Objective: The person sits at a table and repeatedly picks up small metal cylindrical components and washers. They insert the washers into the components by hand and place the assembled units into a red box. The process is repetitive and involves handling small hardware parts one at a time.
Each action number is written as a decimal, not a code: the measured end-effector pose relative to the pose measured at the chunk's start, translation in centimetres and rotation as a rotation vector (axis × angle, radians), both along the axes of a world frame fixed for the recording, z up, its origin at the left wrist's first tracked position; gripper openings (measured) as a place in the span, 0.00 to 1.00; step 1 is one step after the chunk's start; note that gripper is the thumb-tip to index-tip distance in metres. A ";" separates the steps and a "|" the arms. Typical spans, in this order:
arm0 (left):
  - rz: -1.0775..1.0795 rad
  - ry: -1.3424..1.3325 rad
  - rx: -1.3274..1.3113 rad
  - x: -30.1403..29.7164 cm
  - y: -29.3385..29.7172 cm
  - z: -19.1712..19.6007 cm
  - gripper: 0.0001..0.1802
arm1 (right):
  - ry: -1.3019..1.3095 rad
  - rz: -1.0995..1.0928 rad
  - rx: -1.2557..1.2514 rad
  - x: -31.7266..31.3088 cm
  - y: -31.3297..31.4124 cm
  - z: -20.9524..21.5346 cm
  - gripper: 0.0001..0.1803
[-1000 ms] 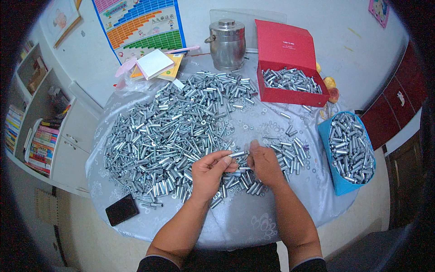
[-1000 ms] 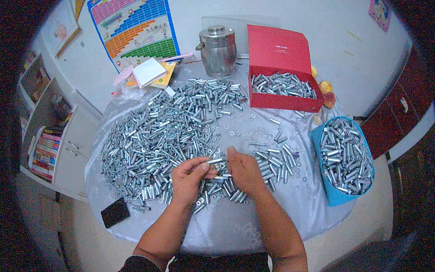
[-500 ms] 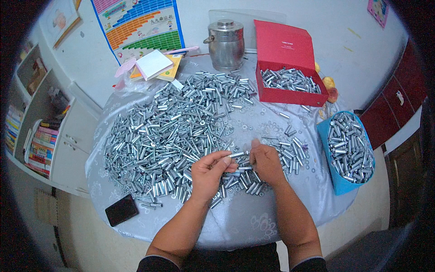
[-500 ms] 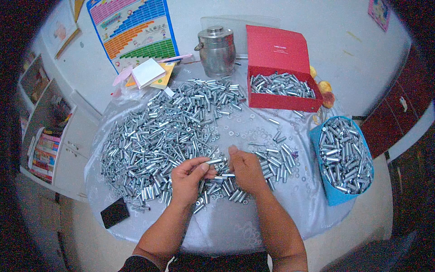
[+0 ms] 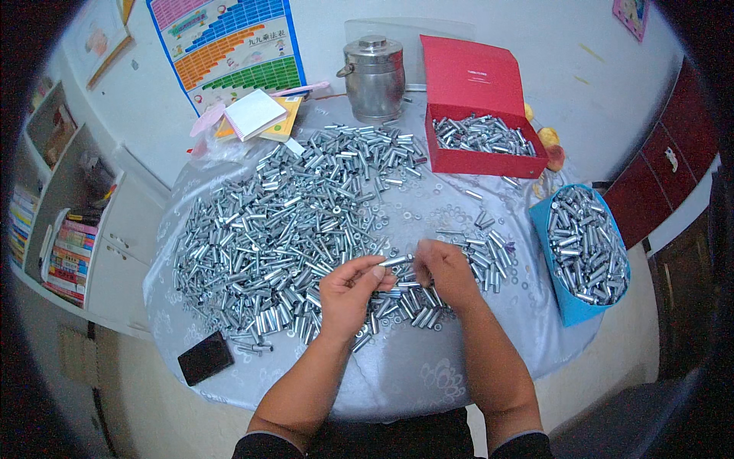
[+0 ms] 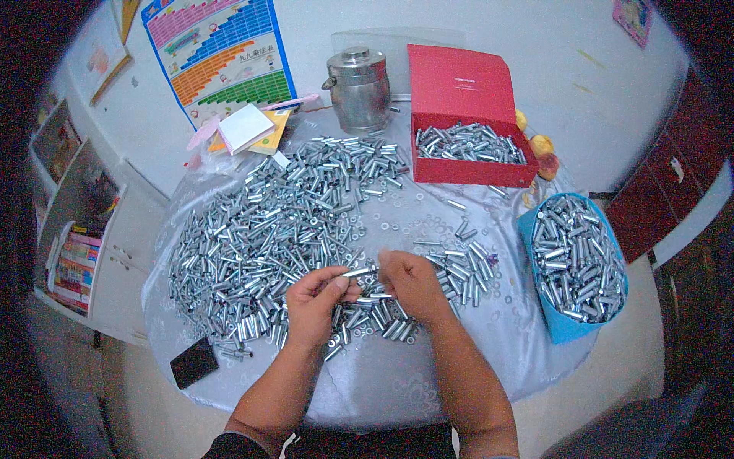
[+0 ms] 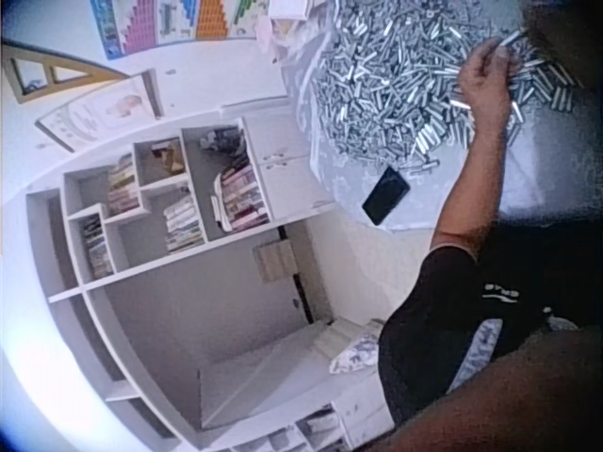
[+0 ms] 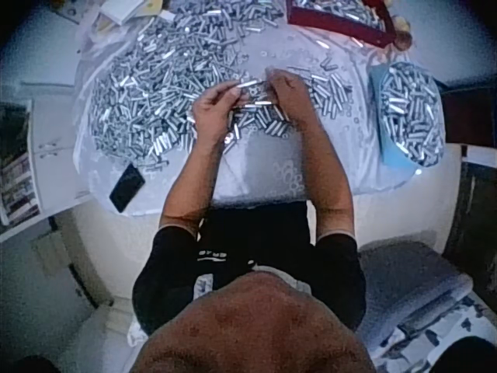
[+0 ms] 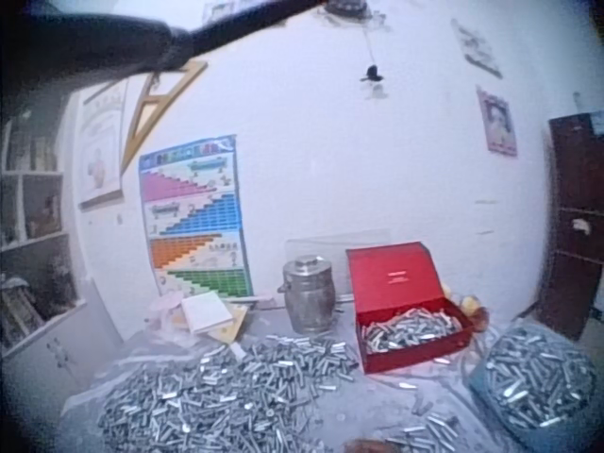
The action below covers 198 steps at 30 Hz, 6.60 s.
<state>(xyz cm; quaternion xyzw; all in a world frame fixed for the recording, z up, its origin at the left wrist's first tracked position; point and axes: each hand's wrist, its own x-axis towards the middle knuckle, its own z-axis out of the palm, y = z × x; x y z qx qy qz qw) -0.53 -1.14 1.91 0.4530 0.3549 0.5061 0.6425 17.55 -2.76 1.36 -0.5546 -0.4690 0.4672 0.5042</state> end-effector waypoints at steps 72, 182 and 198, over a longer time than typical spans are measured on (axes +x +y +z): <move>-0.372 0.146 0.159 13.4 3.9 2.4 0.13 | 0.235 -0.527 0.184 8.7 -2.4 0.5 0.08; -0.075 -0.283 -0.127 2.4 3.3 -1.1 0.11 | -0.359 -0.119 0.328 1.0 -1.0 1.0 0.11; -0.182 0.109 -0.016 3.1 1.8 -0.7 0.15 | -0.160 -0.165 0.276 0.5 -0.9 -0.6 0.10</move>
